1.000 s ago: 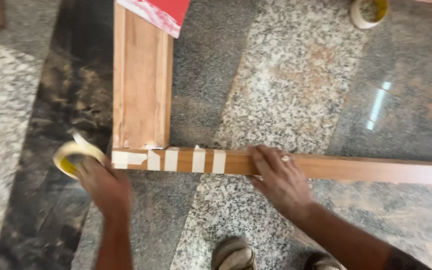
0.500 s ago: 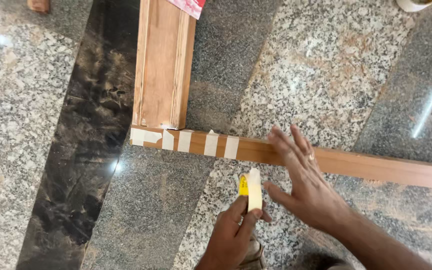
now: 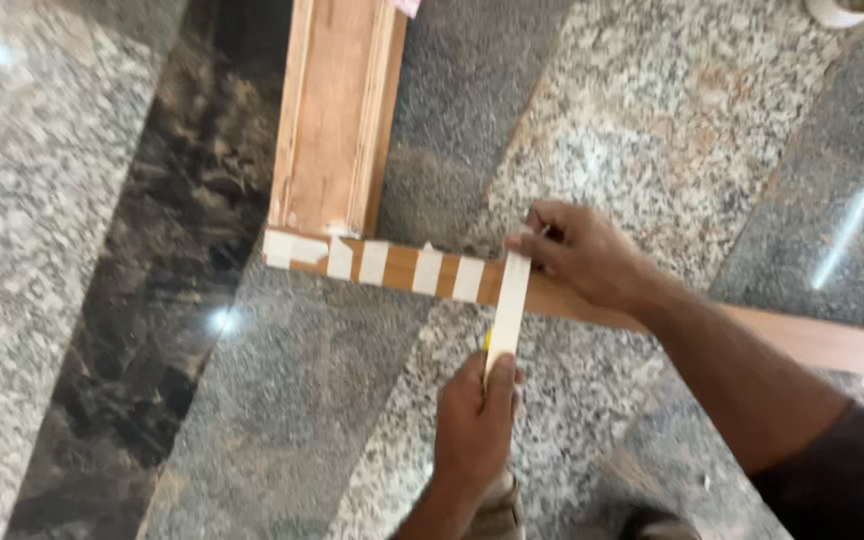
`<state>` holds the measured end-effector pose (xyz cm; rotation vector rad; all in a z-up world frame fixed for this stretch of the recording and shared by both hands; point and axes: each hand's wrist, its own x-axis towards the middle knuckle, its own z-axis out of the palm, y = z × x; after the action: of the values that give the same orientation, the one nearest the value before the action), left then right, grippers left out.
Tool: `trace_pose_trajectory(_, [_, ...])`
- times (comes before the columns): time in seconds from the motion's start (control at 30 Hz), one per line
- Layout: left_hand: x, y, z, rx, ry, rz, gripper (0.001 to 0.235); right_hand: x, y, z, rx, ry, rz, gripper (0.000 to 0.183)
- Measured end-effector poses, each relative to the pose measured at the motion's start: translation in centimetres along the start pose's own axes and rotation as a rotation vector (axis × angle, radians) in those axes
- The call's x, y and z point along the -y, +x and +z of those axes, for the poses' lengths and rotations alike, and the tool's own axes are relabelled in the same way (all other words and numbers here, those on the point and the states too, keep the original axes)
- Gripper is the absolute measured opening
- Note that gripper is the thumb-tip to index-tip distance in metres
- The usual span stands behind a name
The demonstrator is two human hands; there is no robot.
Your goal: The person applies white masking tape in alternating strips along the edges of a wooden frame lying on a tiled floor. They repeatedly pull tape from a roll, press it onto the wood, and tear it off by hand to create a striped pattern.
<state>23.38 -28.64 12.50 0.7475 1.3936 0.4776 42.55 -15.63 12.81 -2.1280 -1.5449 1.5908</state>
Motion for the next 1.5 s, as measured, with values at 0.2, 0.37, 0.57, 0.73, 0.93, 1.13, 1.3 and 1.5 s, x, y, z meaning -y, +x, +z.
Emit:
trace_pose_trajectory(0.2, [2.6, 0.3, 0.6, 0.046, -0.123, 0.022, 0.034, -2.4, 2.2, 0.6, 0.225, 0.107, 0.064, 0.039])
trace_pose_trajectory(0.37, [3.2, 2.7, 0.5, 0.039, -0.037, -0.082, 0.040, -2.9, 3.9, 1.2, 0.389, 0.169, 0.079, 0.032])
trace_pose_trajectory(0.57, [1.4, 5.5, 0.4, 0.098, -0.027, -0.269, 0.044, -1.8, 1.4, 2.1, 0.229, -0.198, 0.074, 0.043])
trace_pose_trajectory(0.73, [0.6, 6.8, -1.4, 0.136, -0.054, -0.484, 0.042, -0.2, -2.3, 2.7, 0.183, -0.574, -0.126, 0.076])
trace_pose_trajectory(0.93, [2.0, 8.0, -1.2, 0.253, -0.202, -0.337, 0.035, 1.0, -2.8, 4.9, -0.059, -0.807, -0.190, 0.060])
trace_pose_trajectory(1.13, [1.5, 7.8, -0.7, 0.204, -0.140, -0.421, 0.043, -0.7, -2.2, 5.9, -0.019, -0.798, -0.102, 0.039])
trace_pose_trajectory(1.3, [1.9, 5.5, 3.1, 0.555, -0.100, -0.733, 0.037, -0.9, -3.2, 6.5, -0.113, -0.807, -0.220, 0.052])
trace_pose_trajectory(1.5, [0.3, 4.4, -2.7, 0.320, 0.474, -0.328, 0.050, 0.1, -2.9, 4.8, -0.029, -0.665, -0.102, 0.033])
